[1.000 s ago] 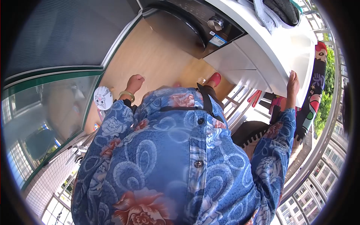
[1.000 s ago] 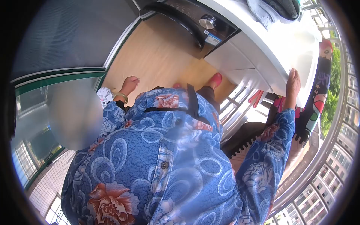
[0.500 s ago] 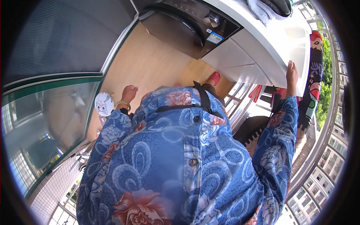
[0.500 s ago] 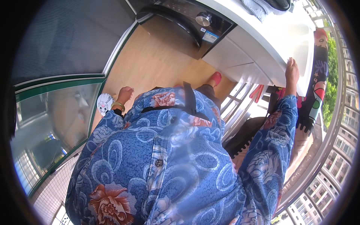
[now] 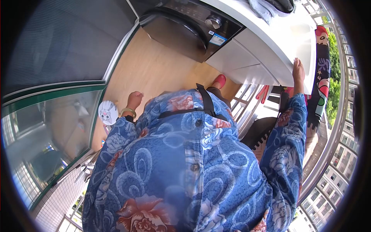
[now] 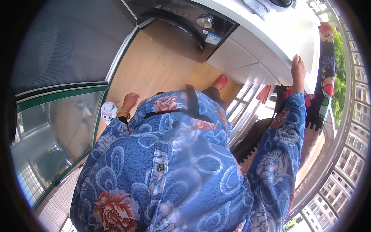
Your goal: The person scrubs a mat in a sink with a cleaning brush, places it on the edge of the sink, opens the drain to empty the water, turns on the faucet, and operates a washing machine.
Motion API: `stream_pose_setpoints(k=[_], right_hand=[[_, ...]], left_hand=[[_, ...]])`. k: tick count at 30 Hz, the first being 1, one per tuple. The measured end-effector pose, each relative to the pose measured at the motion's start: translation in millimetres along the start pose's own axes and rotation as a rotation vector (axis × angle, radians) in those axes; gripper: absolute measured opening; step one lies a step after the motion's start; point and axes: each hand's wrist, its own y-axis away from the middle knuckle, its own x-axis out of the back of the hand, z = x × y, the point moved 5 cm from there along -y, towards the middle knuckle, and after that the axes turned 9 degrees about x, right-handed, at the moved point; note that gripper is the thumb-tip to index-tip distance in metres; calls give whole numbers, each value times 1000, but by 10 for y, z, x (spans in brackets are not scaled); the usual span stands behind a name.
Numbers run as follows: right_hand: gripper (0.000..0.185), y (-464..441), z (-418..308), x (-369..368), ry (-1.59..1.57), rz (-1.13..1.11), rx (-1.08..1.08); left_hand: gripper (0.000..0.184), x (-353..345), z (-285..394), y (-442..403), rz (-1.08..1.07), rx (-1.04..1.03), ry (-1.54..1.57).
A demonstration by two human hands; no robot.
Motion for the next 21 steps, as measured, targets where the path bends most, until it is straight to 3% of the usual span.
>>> stream_pose_setpoints(k=[12, 15, 21], right_hand=[[54, 18, -134, 81, -45, 37, -7], [55, 22, -98, 57, -44, 26, 9], [56, 7, -45, 19, -62, 2, 10]], left_hand=[[17, -20, -100, -32, 86, -96, -157], [23, -91, -32, 9, 65, -166, -142], [38, -220, -123, -27, -8, -35, -11]])
